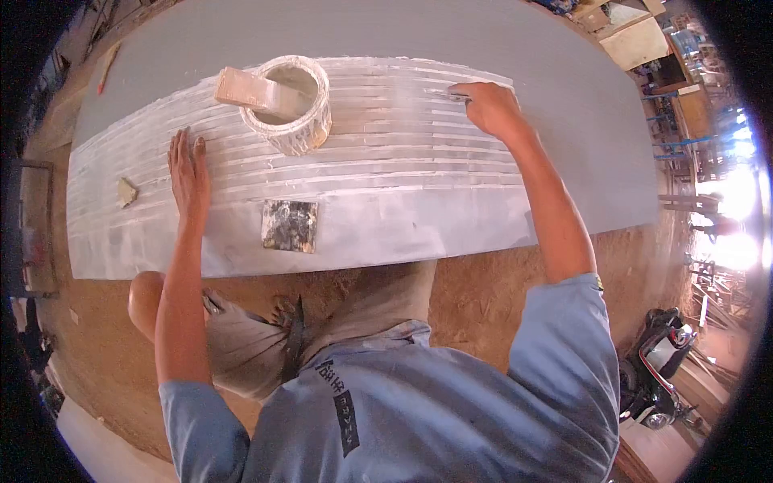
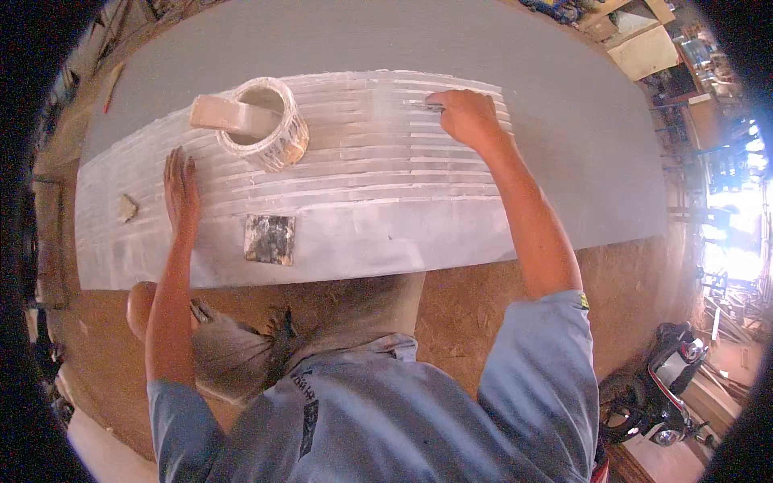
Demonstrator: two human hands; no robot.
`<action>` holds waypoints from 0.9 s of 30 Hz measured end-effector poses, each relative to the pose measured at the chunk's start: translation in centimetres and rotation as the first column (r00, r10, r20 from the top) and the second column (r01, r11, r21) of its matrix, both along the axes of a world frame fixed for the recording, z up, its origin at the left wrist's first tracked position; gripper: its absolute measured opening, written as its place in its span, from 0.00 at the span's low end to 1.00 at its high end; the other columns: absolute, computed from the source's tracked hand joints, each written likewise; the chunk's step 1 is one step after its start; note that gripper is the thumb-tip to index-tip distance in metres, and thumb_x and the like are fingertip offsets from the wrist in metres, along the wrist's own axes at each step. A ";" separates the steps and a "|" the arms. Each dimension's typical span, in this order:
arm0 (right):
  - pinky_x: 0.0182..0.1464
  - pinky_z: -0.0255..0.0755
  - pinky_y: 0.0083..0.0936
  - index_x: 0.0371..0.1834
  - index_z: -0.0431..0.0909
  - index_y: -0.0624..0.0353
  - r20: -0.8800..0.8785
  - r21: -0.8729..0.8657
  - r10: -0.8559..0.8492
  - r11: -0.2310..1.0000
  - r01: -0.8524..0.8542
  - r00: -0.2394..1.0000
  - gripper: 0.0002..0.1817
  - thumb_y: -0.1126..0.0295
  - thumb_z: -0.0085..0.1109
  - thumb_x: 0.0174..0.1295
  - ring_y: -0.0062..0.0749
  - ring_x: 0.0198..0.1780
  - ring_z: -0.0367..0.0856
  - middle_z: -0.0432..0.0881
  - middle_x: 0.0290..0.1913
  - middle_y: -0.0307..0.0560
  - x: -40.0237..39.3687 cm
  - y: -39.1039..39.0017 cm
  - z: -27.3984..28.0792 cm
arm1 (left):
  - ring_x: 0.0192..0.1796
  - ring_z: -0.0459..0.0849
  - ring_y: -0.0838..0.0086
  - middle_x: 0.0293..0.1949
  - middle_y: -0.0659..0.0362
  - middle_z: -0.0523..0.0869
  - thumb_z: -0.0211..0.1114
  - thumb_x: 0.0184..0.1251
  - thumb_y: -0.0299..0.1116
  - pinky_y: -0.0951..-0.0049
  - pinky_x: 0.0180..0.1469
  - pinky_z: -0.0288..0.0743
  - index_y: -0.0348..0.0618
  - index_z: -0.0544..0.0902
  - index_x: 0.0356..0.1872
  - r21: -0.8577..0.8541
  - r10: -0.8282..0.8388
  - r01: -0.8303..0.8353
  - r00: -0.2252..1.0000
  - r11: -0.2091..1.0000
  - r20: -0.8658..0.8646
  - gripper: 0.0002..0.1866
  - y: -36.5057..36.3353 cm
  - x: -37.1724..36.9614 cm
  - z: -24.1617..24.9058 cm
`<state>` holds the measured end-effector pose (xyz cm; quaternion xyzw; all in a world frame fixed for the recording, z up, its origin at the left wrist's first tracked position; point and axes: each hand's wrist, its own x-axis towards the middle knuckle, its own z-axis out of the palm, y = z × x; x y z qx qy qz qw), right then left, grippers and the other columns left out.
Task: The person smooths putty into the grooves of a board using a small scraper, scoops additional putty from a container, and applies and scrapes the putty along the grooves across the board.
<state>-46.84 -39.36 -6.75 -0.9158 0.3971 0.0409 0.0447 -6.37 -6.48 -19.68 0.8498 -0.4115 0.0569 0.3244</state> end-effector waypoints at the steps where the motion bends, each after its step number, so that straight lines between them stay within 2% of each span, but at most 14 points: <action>1: 0.54 0.74 0.46 0.54 0.86 0.40 -0.005 0.002 -0.002 1.000 0.002 1.000 0.23 0.74 0.52 0.58 0.49 0.51 0.85 0.87 0.50 0.51 -0.5 0.5 -0.3 | 0.78 0.58 0.54 0.74 0.46 0.65 0.47 0.80 0.52 0.57 0.79 0.51 0.37 0.68 0.72 -0.013 0.001 -0.002 1.000 1.000 -0.016 0.32 0.0 -0.2 0.1; 4: 0.54 0.74 0.48 0.55 0.86 0.40 0.018 -0.068 0.037 0.997 -0.035 0.999 0.24 0.74 0.52 0.57 0.49 0.50 0.85 0.87 0.49 0.52 -1.5 1.9 -0.5 | 0.78 0.58 0.54 0.74 0.45 0.65 0.47 0.80 0.52 0.58 0.79 0.51 0.36 0.68 0.72 -0.036 0.040 -0.041 0.999 0.998 -0.034 0.32 0.0 0.2 -0.8; 5: 0.54 0.74 0.48 0.56 0.85 0.40 0.004 -0.040 -0.006 0.999 0.006 1.000 0.24 0.75 0.52 0.57 0.49 0.50 0.85 0.88 0.48 0.51 -1.7 2.4 -0.6 | 0.78 0.58 0.54 0.74 0.45 0.65 0.47 0.80 0.52 0.58 0.79 0.51 0.36 0.68 0.72 -0.038 0.038 -0.039 0.999 0.999 -0.036 0.32 0.0 0.8 -1.2; 7: 0.54 0.74 0.49 0.56 0.85 0.39 -0.015 -0.016 -0.047 0.999 0.047 0.999 0.25 0.75 0.52 0.57 0.49 0.50 0.85 0.88 0.47 0.51 -2.1 3.3 -0.2 | 0.78 0.58 0.54 0.74 0.45 0.65 0.47 0.80 0.52 0.59 0.79 0.51 0.36 0.68 0.72 0.022 -0.028 0.026 0.995 0.999 0.096 0.32 0.2 1.5 -1.8; 10: 0.55 0.73 0.51 0.57 0.84 0.40 -0.036 -0.005 -0.011 1.000 0.011 0.999 0.25 0.75 0.51 0.57 0.48 0.49 0.85 0.88 0.47 0.51 -2.6 4.6 0.2 | 0.78 0.58 0.53 0.74 0.45 0.65 0.47 0.80 0.52 0.59 0.79 0.51 0.36 0.67 0.72 -0.050 -0.013 0.013 1.000 0.999 0.004 0.32 0.3 0.6 -0.9; 13: 0.55 0.71 0.51 0.57 0.84 0.40 -0.037 0.050 -0.094 0.994 0.096 0.995 0.25 0.76 0.51 0.57 0.47 0.50 0.85 0.88 0.47 0.50 -3.5 6.3 0.4 | 0.78 0.58 0.53 0.74 0.45 0.66 0.48 0.80 0.52 0.58 0.79 0.51 0.36 0.68 0.72 -0.001 0.009 -0.009 0.999 1.000 0.047 0.32 0.0 0.7 -1.0; 15: 0.52 0.77 0.41 0.57 0.84 0.46 0.025 0.015 -0.068 0.998 0.068 0.997 0.26 0.80 0.50 0.56 0.48 0.46 0.85 0.87 0.47 0.54 -4.4 8.3 0.4 | 0.78 0.58 0.53 0.74 0.45 0.66 0.47 0.80 0.51 0.58 0.79 0.51 0.36 0.68 0.72 -0.003 0.005 -0.004 0.998 1.000 0.055 0.32 0.1 0.7 -1.2; 19: 0.56 0.73 0.41 0.58 0.83 0.46 0.056 -0.029 -0.042 0.999 0.044 0.998 0.27 0.82 0.49 0.57 0.46 0.50 0.83 0.86 0.50 0.53 -5.7 11.3 -0.1 | 0.78 0.58 0.53 0.74 0.45 0.66 0.47 0.80 0.50 0.58 0.79 0.51 0.37 0.68 0.72 0.025 -0.011 0.008 0.995 1.000 0.097 0.30 0.2 1.1 -1.4; 21: 0.59 0.67 0.43 0.60 0.82 0.46 0.035 0.036 -0.077 0.996 0.075 0.996 0.29 0.82 0.48 0.57 0.44 0.54 0.81 0.85 0.53 0.51 -6.0 13.2 0.6 | 0.78 0.58 0.54 0.74 0.46 0.66 0.47 0.81 0.50 0.58 0.79 0.51 0.38 0.68 0.72 0.014 -0.013 0.011 0.996 1.000 0.089 0.30 0.3 1.3 -1.6; 22: 0.59 0.67 0.43 0.60 0.82 0.46 0.033 0.040 -0.087 0.995 0.086 0.996 0.29 0.82 0.48 0.57 0.44 0.54 0.81 0.85 0.53 0.51 -6.6 13.8 0.2 | 0.78 0.58 0.54 0.74 0.46 0.65 0.47 0.81 0.50 0.58 0.79 0.51 0.39 0.68 0.72 0.003 -0.011 0.010 0.997 1.000 0.079 0.30 0.2 1.2 -1.8; 24: 0.59 0.63 0.56 0.59 0.82 0.45 0.073 0.031 -0.065 0.998 0.063 0.995 0.28 0.82 0.50 0.56 0.43 0.57 0.78 0.84 0.57 0.41 -7.5 14.5 -0.8 | 0.78 0.57 0.55 0.75 0.47 0.65 0.47 0.81 0.50 0.59 0.79 0.51 0.39 0.68 0.72 0.006 -0.020 0.020 0.997 1.000 0.071 0.30 0.4 1.4 -1.8; 26: 0.60 0.62 0.55 0.60 0.81 0.45 0.101 0.032 -0.052 0.998 0.049 0.994 0.28 0.82 0.50 0.56 0.43 0.58 0.78 0.83 0.59 0.42 -8.7 15.9 -1.0 | 0.78 0.57 0.56 0.75 0.48 0.64 0.47 0.81 0.50 0.59 0.79 0.51 0.40 0.68 0.73 0.009 -0.025 0.024 0.998 1.000 0.059 0.30 0.6 1.4 -1.9; 27: 0.61 0.61 0.55 0.60 0.81 0.46 0.131 0.031 -0.032 0.999 0.029 0.991 0.28 0.82 0.50 0.56 0.43 0.59 0.78 0.83 0.61 0.42 -9.3 16.7 -0.9 | 0.79 0.56 0.56 0.75 0.49 0.63 0.47 0.81 0.50 0.59 0.79 0.50 0.40 0.67 0.73 0.038 -0.080 0.076 0.989 0.996 0.122 0.30 0.8 1.6 -2.2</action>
